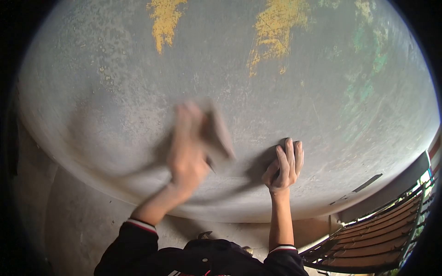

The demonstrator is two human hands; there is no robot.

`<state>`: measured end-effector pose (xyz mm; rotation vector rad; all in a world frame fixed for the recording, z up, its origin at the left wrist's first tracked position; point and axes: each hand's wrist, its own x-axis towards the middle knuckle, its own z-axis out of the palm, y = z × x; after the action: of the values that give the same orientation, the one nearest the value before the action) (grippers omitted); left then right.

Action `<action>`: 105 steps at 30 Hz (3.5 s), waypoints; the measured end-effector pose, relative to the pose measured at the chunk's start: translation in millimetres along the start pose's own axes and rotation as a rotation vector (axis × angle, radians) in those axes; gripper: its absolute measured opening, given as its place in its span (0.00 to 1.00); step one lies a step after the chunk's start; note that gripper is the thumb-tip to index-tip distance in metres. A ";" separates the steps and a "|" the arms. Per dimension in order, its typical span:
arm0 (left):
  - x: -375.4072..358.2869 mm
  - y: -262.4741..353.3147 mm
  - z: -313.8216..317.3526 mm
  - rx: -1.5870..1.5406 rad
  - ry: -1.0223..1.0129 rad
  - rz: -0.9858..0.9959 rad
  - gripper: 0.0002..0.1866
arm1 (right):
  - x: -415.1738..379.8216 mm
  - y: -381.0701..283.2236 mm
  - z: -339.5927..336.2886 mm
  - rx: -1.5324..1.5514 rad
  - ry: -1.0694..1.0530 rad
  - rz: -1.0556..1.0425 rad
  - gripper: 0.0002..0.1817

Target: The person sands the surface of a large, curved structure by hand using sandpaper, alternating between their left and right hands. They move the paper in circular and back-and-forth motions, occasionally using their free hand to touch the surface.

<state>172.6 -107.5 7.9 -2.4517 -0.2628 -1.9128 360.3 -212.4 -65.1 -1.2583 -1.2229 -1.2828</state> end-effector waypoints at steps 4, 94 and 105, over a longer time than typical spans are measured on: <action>2.2 -3.7 4.1 0.236 -0.002 0.157 0.24 | 0.2 -1.9 0.1 0.008 0.003 0.009 0.16; 14.1 50.7 71.3 0.382 -0.442 0.657 0.27 | -3.4 69.5 -38.2 0.271 0.109 0.049 0.25; -20.4 45.2 73.5 0.182 -0.577 0.590 0.23 | -7.7 73.4 -36.1 0.350 0.140 0.064 0.26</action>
<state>245.0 -145.7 -26.1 -2.5062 0.2498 -0.9041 431.2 -253.8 -68.8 -0.9321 -1.2329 -1.0378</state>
